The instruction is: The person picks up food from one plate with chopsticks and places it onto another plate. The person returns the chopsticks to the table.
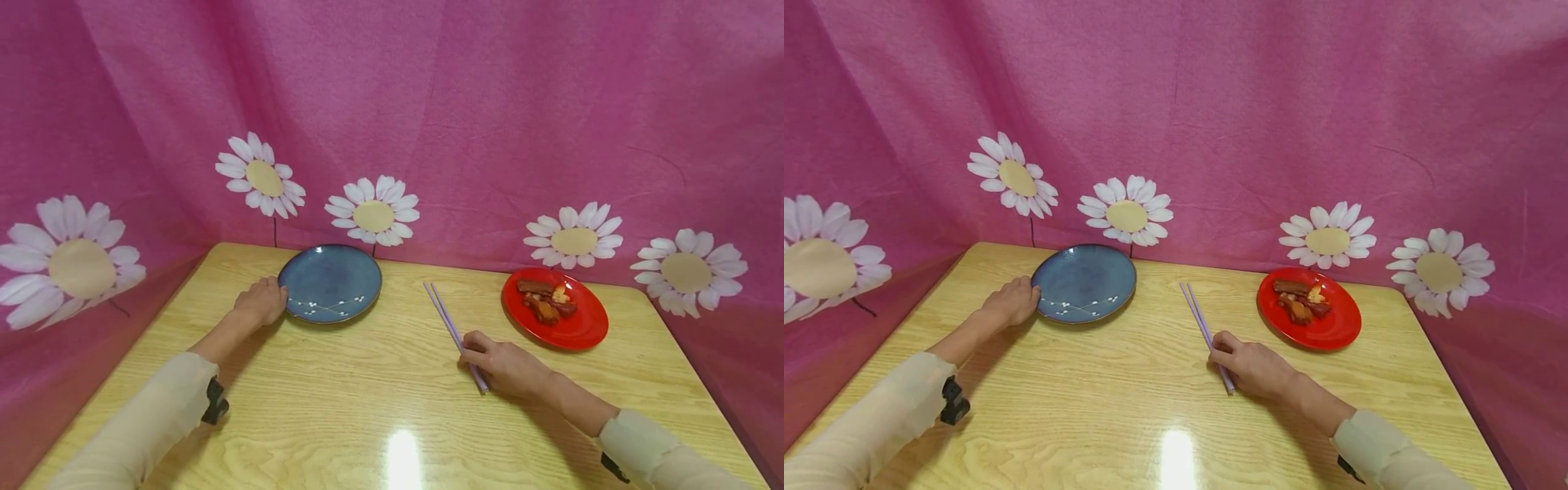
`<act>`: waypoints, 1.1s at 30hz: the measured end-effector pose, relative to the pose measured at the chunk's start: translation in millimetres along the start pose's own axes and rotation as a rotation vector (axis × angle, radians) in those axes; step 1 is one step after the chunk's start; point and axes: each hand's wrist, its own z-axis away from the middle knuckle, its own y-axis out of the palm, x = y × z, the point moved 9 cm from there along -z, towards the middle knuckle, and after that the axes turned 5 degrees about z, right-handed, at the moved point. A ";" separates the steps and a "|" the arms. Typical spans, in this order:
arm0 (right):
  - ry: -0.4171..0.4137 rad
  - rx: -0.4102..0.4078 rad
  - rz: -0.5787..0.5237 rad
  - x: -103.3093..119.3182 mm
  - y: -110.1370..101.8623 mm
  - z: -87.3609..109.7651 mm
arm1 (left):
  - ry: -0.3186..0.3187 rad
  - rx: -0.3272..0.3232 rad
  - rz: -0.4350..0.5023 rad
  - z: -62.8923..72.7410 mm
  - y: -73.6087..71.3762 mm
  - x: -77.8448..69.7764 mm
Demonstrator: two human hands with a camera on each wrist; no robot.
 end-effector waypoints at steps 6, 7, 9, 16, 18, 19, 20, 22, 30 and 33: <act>0.114 0.034 -0.060 -6.4 1.8 -0.2 | -0.008 0.007 -0.001 0.1 0.6 0.5; 0.133 0.033 -0.073 -7.3 1.6 -0.3 | -0.009 0.007 -0.001 0.1 0.6 0.5; 0.158 0.019 -0.089 -8.2 1.0 -0.6 | -0.011 0.005 0.001 0.0 0.4 0.5; 0.161 -0.046 -0.082 -4.9 -1.7 -0.8 | -0.006 0.005 -0.003 -0.7 0.3 0.3; 0.154 -0.055 -0.078 -4.4 -2.1 -0.9 | -0.005 0.003 -0.005 -0.9 0.2 0.4; 0.147 -0.057 -0.076 -4.0 -2.4 -1.0 | -0.003 0.003 -0.005 -1.0 0.1 0.3; 0.141 -0.058 -0.073 -3.7 -2.7 -1.1 | -0.002 0.004 -0.004 -0.9 0.0 0.1; 0.128 -0.063 -0.065 -3.1 -3.3 -1.4 | -0.003 0.006 -0.001 -0.5 -0.2 -0.2; 0.131 -0.056 -0.062 -2.4 -3.6 -2.5 | -0.008 0.015 -0.012 0.0 -0.3 -0.5; 0.168 -0.041 -0.038 -5.2 -5.3 -3.7 | -0.002 0.006 -0.021 0.3 -1.4 0.0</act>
